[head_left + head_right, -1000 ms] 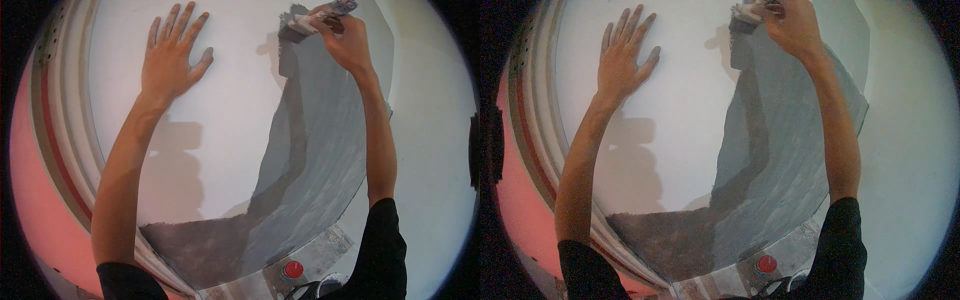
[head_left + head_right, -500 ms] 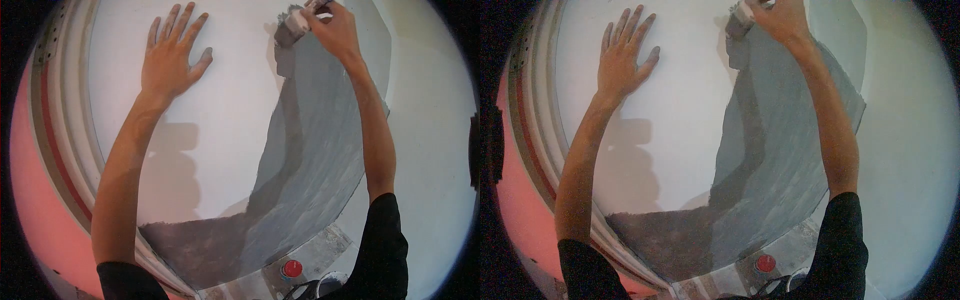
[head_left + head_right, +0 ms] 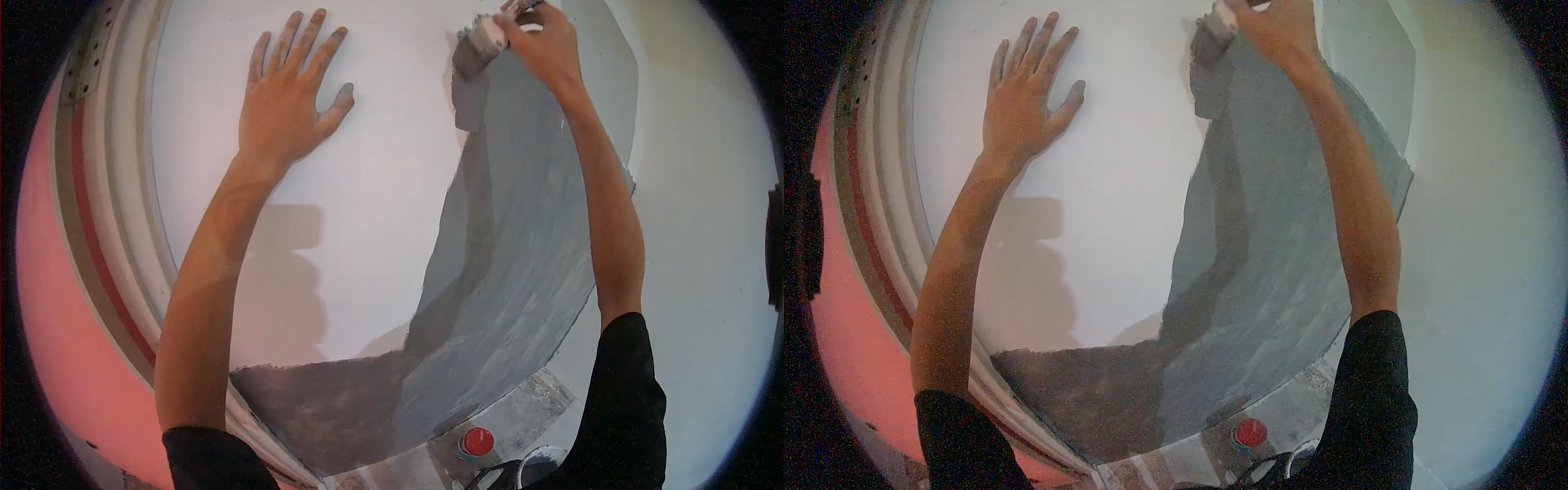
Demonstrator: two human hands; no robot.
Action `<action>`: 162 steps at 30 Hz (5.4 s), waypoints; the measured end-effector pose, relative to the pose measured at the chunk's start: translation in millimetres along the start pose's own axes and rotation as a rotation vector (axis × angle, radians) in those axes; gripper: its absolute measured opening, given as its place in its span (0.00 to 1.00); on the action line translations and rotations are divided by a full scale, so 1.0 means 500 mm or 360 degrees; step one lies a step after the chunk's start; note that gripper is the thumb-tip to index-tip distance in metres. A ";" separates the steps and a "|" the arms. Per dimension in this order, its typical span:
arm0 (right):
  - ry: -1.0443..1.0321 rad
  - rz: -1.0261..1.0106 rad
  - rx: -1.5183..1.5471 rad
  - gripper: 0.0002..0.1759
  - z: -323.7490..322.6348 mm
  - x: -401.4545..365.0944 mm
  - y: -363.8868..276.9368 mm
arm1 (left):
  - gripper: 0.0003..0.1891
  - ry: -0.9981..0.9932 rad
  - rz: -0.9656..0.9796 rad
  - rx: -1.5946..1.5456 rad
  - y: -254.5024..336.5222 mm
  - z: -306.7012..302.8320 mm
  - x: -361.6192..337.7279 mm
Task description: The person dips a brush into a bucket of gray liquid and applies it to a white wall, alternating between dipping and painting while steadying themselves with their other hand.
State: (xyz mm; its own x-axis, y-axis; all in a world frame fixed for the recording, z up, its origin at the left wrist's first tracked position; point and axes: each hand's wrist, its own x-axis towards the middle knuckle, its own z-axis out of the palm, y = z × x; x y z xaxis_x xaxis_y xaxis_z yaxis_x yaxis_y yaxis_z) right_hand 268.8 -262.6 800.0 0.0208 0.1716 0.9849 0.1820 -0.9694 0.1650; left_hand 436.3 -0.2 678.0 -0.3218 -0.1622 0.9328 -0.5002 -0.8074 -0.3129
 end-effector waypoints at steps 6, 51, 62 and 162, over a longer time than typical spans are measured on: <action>-0.0125 -0.0147 0.0484 0.17 -0.072 0.008 0.048 | 0.34 -0.0071 -0.0040 0.0029 0.005 -0.011 0.001; -0.0337 -0.0239 0.0825 0.08 -0.056 -0.138 0.137 | 0.33 -0.0280 -0.0091 0.0128 0.028 -0.037 0.013; -0.0183 -0.0181 0.0634 0.07 0.019 -0.198 0.146 | 0.34 -0.0318 -0.0090 0.0053 0.028 -0.042 0.016; 0.0266 0.0031 0.0151 0.03 0.044 -0.496 -0.096 | 0.33 -0.0338 -0.0135 0.0109 0.036 -0.050 0.009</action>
State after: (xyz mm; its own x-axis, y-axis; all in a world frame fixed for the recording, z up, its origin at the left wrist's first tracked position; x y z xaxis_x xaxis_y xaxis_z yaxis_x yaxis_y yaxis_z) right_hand 276.4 -254.9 547.0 -0.1367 0.1140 0.9840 0.2751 -0.9499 0.1482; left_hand 405.7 -1.4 672.2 -0.1012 -0.2017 0.9742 -0.4600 -0.8588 -0.2256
